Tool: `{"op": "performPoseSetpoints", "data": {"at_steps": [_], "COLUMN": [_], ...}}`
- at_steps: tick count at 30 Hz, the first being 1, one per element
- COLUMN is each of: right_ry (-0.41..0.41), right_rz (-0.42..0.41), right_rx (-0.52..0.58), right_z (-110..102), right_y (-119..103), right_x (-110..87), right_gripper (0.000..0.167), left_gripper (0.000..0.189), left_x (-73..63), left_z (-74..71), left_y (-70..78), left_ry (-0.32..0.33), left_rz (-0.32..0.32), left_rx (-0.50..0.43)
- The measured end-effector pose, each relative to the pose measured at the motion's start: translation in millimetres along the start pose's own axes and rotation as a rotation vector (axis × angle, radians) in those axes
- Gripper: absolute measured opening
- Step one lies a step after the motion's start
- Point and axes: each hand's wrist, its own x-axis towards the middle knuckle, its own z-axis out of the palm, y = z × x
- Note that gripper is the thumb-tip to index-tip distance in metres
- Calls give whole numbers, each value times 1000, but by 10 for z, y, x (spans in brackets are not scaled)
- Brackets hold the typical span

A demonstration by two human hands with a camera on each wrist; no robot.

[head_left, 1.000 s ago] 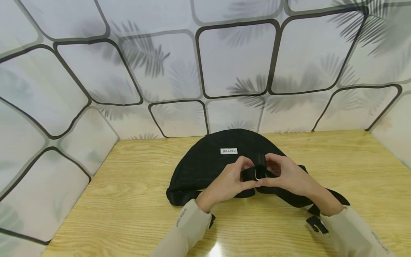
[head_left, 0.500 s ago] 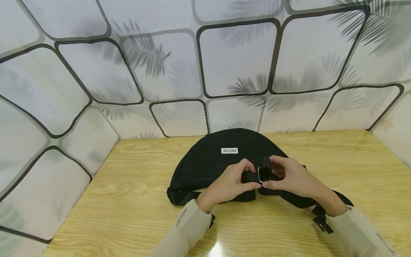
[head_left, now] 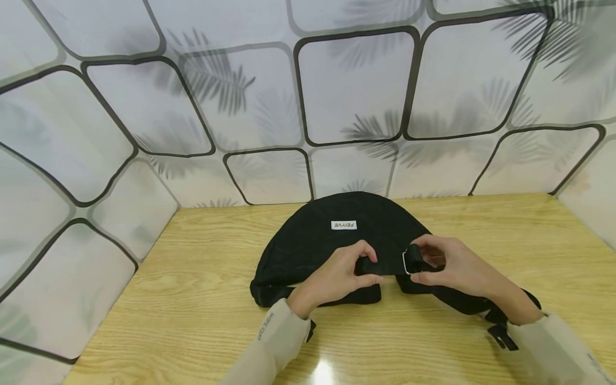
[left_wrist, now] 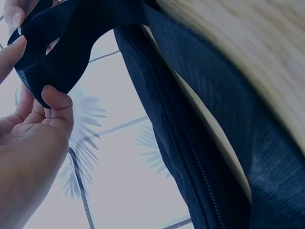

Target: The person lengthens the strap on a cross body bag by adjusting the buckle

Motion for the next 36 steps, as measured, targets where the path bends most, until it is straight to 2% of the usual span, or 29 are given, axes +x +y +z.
{"op": "performPoseSetpoints", "data": {"at_steps": [11, 19, 25, 29, 36], "right_ry": [20, 10, -7, -7, 34], "right_rz": [-6, -42, -47, -86, -148], "right_rx": [-63, -117, -203, -254, -300], "right_z": [-101, -135, -130, -134, -181], "right_y": [119, 206, 235, 299, 389], "right_x": [-135, -211, -238, -247, -302], "right_gripper": [41, 39, 39, 40, 41], "left_gripper": [24, 21, 19, 19, 20], "left_x": [-24, -44, -50, -63, -103], "left_z": [-26, -51, -50, -51, -92], "left_y": [-23, -19, -42, -62, -95], "left_ry": [-34, -107, -135, -168, -164], "left_rz": [-50, -117, -108, -111, -117], "left_rx": [21, 18, 99, 112, 124]}}
